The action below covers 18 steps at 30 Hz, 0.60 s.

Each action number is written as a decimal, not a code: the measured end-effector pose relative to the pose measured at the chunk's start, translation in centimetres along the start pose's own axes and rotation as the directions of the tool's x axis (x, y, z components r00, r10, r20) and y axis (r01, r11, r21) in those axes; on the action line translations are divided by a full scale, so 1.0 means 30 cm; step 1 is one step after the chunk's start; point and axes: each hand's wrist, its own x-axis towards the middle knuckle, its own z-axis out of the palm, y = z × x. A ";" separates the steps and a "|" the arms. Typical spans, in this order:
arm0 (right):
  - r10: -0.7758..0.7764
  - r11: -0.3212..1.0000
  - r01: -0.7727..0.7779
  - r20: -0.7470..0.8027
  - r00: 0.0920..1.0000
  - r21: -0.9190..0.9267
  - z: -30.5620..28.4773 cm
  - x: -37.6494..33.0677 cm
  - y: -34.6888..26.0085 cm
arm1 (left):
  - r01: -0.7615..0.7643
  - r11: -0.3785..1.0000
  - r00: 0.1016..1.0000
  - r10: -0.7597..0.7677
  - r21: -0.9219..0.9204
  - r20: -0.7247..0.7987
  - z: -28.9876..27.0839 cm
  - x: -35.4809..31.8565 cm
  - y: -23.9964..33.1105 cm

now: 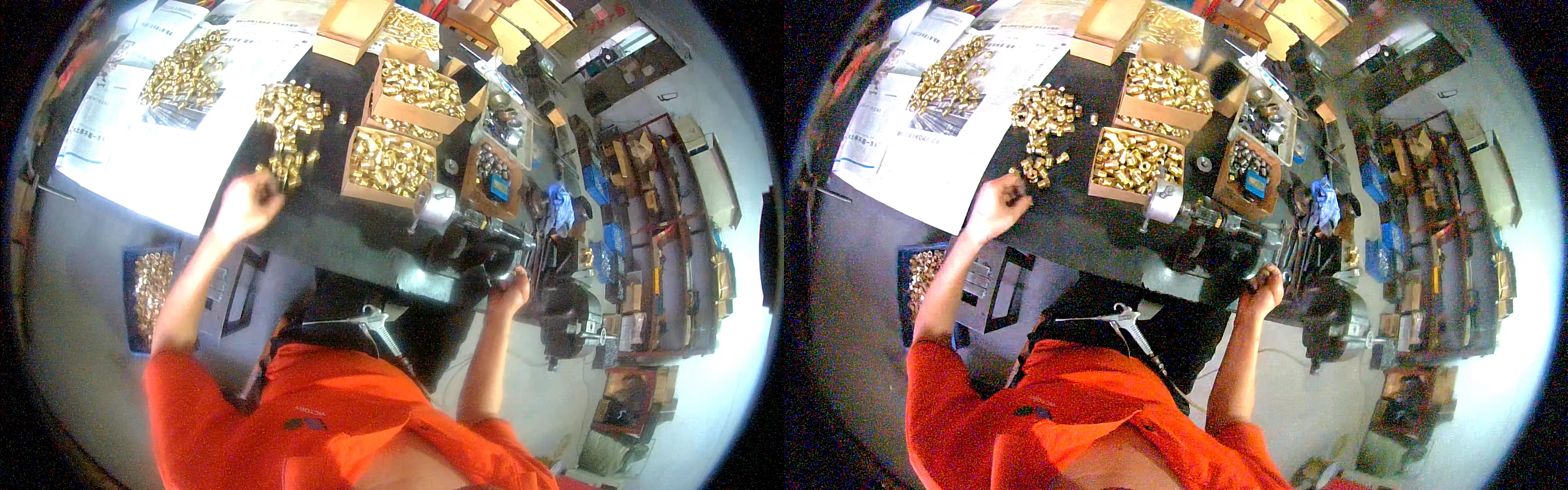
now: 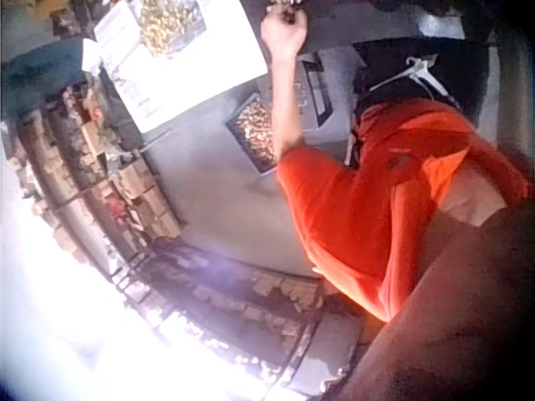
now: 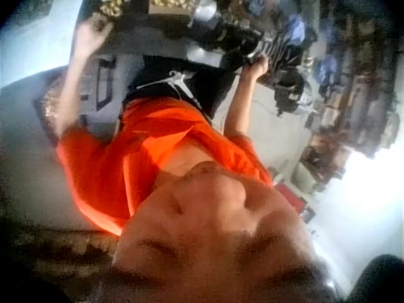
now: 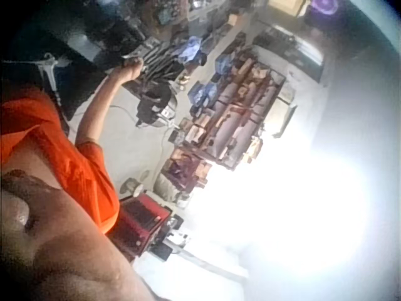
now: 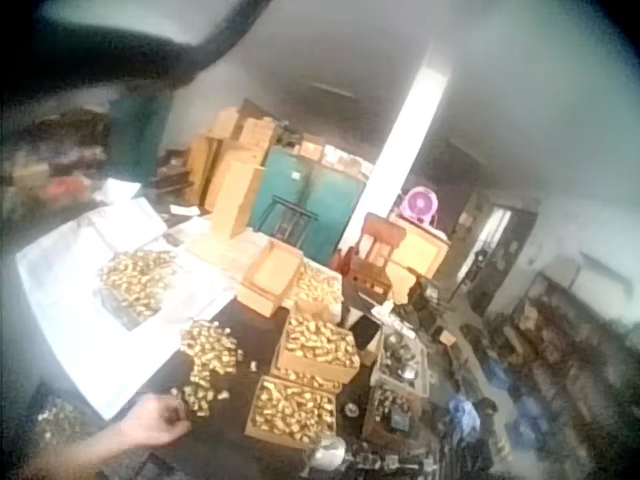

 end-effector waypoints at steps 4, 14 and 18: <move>0.058 0.998 -0.059 -0.050 0.997 -0.026 0.040 -0.010 -0.016 | 0.148 0.623 0.963 0.085 -0.768 0.254 0.033 0.018 0.228; -0.054 0.998 0.054 0.027 0.998 -0.029 0.008 -0.017 -0.024 | 0.056 0.547 0.950 0.227 -0.835 0.213 0.149 0.130 0.475; -0.006 1.000 0.007 0.029 1.000 -0.013 0.042 -0.040 -0.063 | 0.044 0.560 0.942 0.254 -0.827 0.222 0.148 0.132 0.466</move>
